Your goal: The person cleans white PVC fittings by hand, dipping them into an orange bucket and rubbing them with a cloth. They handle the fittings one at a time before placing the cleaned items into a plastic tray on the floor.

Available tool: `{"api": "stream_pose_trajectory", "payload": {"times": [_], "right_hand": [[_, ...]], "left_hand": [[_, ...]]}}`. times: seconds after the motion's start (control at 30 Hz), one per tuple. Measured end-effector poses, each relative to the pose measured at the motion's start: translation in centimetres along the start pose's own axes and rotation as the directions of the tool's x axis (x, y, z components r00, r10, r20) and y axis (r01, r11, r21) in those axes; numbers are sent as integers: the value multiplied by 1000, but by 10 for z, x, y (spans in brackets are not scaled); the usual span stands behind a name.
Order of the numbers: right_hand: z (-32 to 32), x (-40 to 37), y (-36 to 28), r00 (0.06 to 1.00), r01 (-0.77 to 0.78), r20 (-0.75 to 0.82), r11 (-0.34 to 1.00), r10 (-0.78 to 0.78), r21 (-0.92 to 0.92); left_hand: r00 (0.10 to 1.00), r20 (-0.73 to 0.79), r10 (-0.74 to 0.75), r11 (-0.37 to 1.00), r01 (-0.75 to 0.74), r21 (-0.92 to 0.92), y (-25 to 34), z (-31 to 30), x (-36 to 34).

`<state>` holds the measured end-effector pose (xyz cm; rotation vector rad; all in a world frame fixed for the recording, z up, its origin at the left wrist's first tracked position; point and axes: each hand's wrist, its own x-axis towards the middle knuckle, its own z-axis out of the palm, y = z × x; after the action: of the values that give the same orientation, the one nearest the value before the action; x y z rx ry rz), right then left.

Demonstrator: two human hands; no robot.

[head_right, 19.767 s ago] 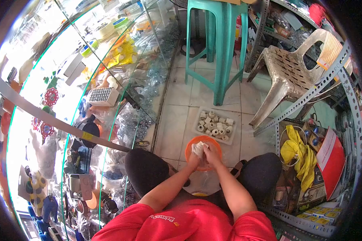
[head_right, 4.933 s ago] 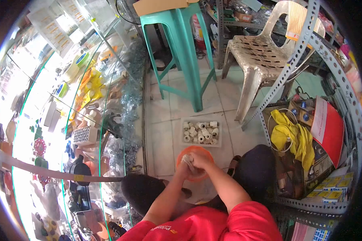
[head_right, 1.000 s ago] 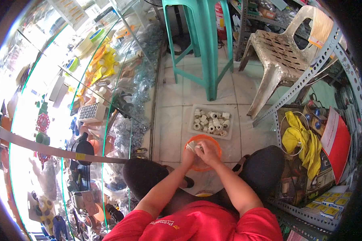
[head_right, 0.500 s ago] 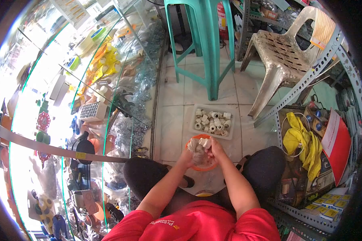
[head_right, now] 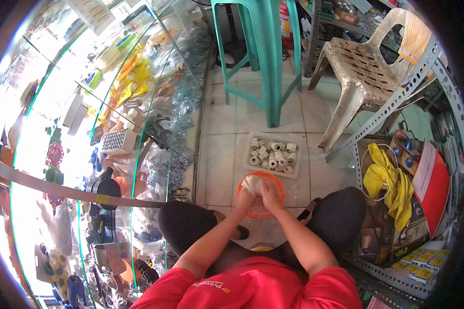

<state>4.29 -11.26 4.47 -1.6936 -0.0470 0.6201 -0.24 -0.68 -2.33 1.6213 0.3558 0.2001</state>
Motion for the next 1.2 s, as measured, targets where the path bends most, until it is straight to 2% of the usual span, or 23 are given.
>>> {"api": "stream_pose_trajectory", "payload": {"times": [0.07, 0.13, 0.17, 0.2, 0.23, 0.27, 0.33, 0.37, 0.4, 0.47, 0.53, 0.57, 0.63, 0.67, 0.7, 0.77, 0.83, 0.87, 0.9, 0.97, 1.03, 1.13, 1.2], "right_hand": [[-13, 3, -11, 918, -389, 201, 876, 343, 284], [-22, 0, -26, 800, -597, 359, 691, 480, 408], [-18, -5, -31, 847, -529, 277, 773, 454, 350], [-14, 1, -14, 979, -199, 77, 972, 190, 128], [-6, 13, 23, 989, 137, -37, 977, -145, -162], [-1, 20, 43, 876, 411, -42, 790, -480, -455], [0, 12, 33, 907, 388, 31, 804, -420, -450], [-2, 8, 28, 919, 375, 65, 810, -389, -451], [-4, 0, 14, 961, 275, 86, 904, -262, -328], [-7, -9, -19, 984, 26, 178, 997, -12, -78], [-8, -5, -24, 982, 97, 145, 984, -119, 147], [-8, -5, -24, 979, 129, 121, 957, -164, 259], [-10, -1, -18, 976, 153, 133, 978, -172, 143], [-9, 2, -14, 975, 166, 138, 983, -176, 83], [-6, 5, -3, 962, 272, 76, 953, -263, -131], [3, 9, 22, 890, 390, 16, 744, -455, -543], [-1, 10, 11, 901, 423, 34, 856, -433, -296], [-4, 9, 0, 904, 426, 44, 890, -425, -165], [-6, 5, -14, 895, 444, 68, 865, -441, -235], [-10, -4, -42, 875, 477, 120, 796, -469, -371], [-10, -12, -54, 884, 457, 125, 777, -451, -433], [-8, -11, -47, 922, 385, 130, 829, -365, -406], [-8, -2, -32, 939, 344, 125, 885, -320, -313]], "left_hand": [[990, -22, 136, 989, -135, 59, -4, 6, -6], [989, -9, 150, 961, -143, 238, -3, 7, -11], [992, 0, 129, 930, -121, 348, -2, 7, -11], [998, -7, 56, 870, -45, 491, -6, 5, -5], [999, -28, -18, 783, 32, 621, -9, 3, -3], [995, -50, -82, 827, 96, 555, -7, 1, -4], [976, -73, -207, 885, 219, 410, 3, -5, -7], [972, -74, -224, 956, 234, 177, 9, -5, -7], [968, -70, -240, 969, 236, -69, 19, -4, -8], [936, -15, -352, 819, 300, -489, 38, -6, -7], [854, 134, -503, 488, 409, -771, 52, -9, -7], [834, 202, -513, 430, 454, -781, 59, -8, -8], [787, 338, -516, 313, 540, -781, 75, -8, -11], [858, 288, -425, 550, 498, -671, 83, -5, -15], [912, 261, -315, 749, 408, -521, 95, -2, -20], [966, 235, -106, 979, 143, -147, 92, -3, -23], [966, 246, 75, 954, -141, 264, 45, -14, -17], [977, 210, -32, 998, 20, 62, 10, -13, -11], [970, 197, -144, 974, 174, -147, -30, -6, -2], [965, 153, -214, 958, 238, -162, -45, -1, 4], [992, 63, -105, 968, 87, 237, -27, 0, -1], [974, -67, -218, 972, 222, 71, -4, 6, -3], [977, -28, -211, 977, 212, 11, -36, 8, -1]]}}
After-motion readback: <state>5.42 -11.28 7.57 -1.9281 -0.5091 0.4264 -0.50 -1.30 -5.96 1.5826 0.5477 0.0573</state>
